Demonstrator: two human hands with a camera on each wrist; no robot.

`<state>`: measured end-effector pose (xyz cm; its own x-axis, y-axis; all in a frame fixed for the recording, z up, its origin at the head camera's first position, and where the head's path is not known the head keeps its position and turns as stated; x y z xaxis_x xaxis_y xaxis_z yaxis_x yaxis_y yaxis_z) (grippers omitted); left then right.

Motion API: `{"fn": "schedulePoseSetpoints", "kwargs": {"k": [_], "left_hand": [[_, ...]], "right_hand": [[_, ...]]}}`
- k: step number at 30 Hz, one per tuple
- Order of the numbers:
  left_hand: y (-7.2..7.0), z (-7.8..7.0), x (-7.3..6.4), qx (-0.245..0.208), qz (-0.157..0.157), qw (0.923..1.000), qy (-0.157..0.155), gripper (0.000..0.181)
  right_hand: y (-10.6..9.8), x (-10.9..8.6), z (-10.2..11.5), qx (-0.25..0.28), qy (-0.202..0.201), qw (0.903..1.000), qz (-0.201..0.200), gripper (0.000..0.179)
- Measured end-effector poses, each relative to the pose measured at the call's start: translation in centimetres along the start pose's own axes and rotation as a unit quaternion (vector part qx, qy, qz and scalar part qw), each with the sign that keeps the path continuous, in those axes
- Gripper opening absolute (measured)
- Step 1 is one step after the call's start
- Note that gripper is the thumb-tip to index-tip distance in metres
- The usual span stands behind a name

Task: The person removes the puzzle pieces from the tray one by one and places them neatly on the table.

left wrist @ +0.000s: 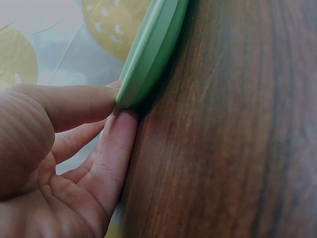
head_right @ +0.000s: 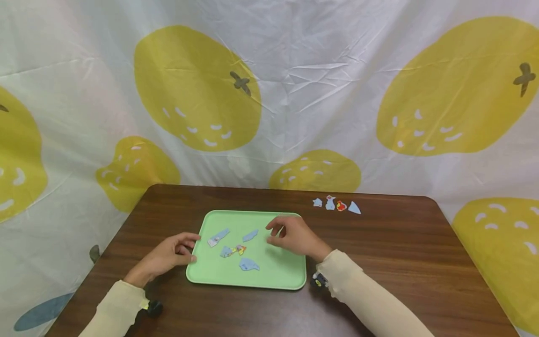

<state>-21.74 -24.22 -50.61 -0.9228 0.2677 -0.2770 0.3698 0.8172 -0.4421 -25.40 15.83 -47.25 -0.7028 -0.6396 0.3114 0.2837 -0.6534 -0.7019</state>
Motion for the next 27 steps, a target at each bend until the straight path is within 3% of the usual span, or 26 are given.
{"fn": "schedulePoseSetpoints", "kwargs": {"k": [14, 21, 27], "left_hand": [[0.0, 0.1, 0.1, -0.001, 0.002, 1.0, 0.003, 0.059], [0.1, -0.1, 0.0, -0.009, 0.003, 0.9999, 0.006, 0.06], [0.0, -0.2, -0.2, -0.012, 0.002, 0.9999, 0.003, 0.06]], "right_hand": [[3.3, 0.8, 2.5, 0.007, -0.053, 0.9963, 0.068, 0.029], [4.9, 0.9, 2.9, 0.023, -0.036, 0.9941, 0.1, 0.034], [5.9, 1.1, 3.0, 0.004, -0.04, 0.9939, 0.102, 0.035]]}}
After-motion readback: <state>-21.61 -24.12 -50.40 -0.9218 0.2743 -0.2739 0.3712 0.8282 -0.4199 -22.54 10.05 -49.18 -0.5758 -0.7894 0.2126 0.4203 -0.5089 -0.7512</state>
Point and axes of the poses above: each hand's wrist, its own x-axis towards the middle knuckle, its own y-axis out of the palm, z = x × y, the point moved 1 cm from there along x, towards the middle knuckle, and after that the axes turned 10 degrees about -y, right-handed, at the moved point
